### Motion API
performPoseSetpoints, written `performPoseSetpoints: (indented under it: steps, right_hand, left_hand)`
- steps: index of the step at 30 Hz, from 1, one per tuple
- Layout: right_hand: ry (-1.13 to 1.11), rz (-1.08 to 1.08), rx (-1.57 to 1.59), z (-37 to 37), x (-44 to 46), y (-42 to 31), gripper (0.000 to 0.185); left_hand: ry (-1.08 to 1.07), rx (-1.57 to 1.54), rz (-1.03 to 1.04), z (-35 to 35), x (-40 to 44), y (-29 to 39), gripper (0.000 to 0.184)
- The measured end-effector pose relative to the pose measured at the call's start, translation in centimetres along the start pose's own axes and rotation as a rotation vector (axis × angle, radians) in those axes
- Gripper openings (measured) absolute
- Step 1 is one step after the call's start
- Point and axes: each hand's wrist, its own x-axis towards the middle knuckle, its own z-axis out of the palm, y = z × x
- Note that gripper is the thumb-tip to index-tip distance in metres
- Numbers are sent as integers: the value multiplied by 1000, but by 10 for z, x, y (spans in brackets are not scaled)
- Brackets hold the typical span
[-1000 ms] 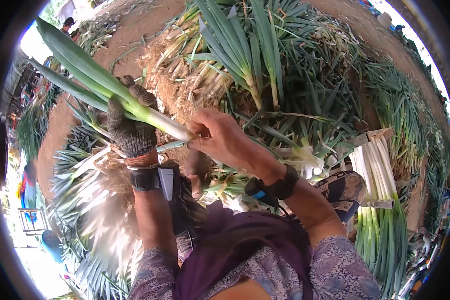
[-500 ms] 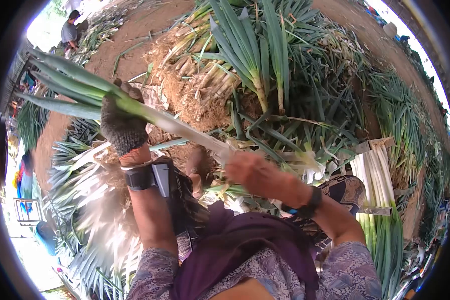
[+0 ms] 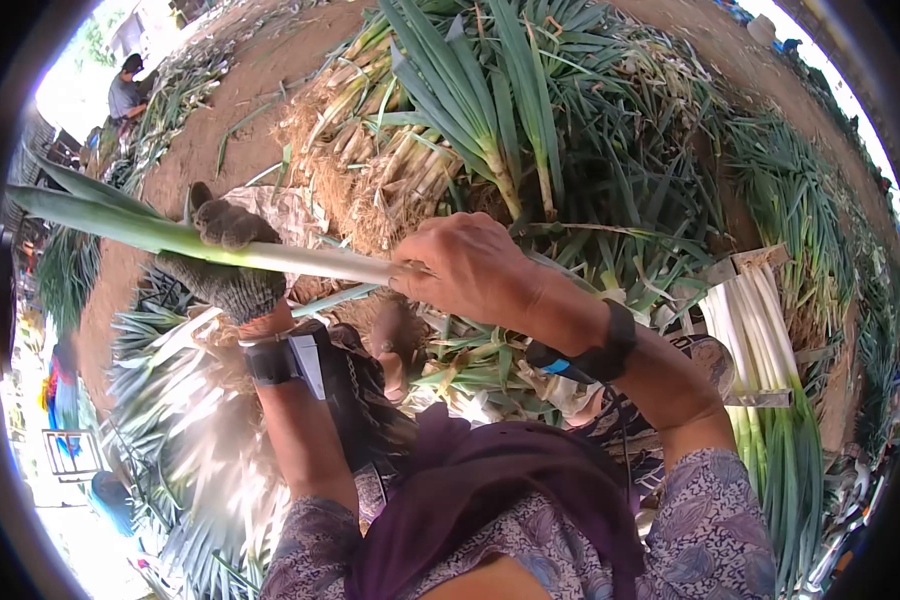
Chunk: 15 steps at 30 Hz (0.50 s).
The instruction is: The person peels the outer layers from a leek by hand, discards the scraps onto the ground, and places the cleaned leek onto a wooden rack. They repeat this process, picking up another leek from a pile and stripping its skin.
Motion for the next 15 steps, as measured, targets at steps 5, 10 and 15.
performPoseSetpoints:
  steps: [5,10,15]
  right_hand:
    - [-19,32,-56,5,4,-3,16]
    - [39,-35,-130,18,7,0,13]
    - [226,-91,-63,30,7,11,9]
  left_hand:
    - [-57,-73,-93,-3,0,10,75]
    - [-92,-95,-101,-5,-1,13,84]
    - [-134,-125,-151,-2,-2,11,74]
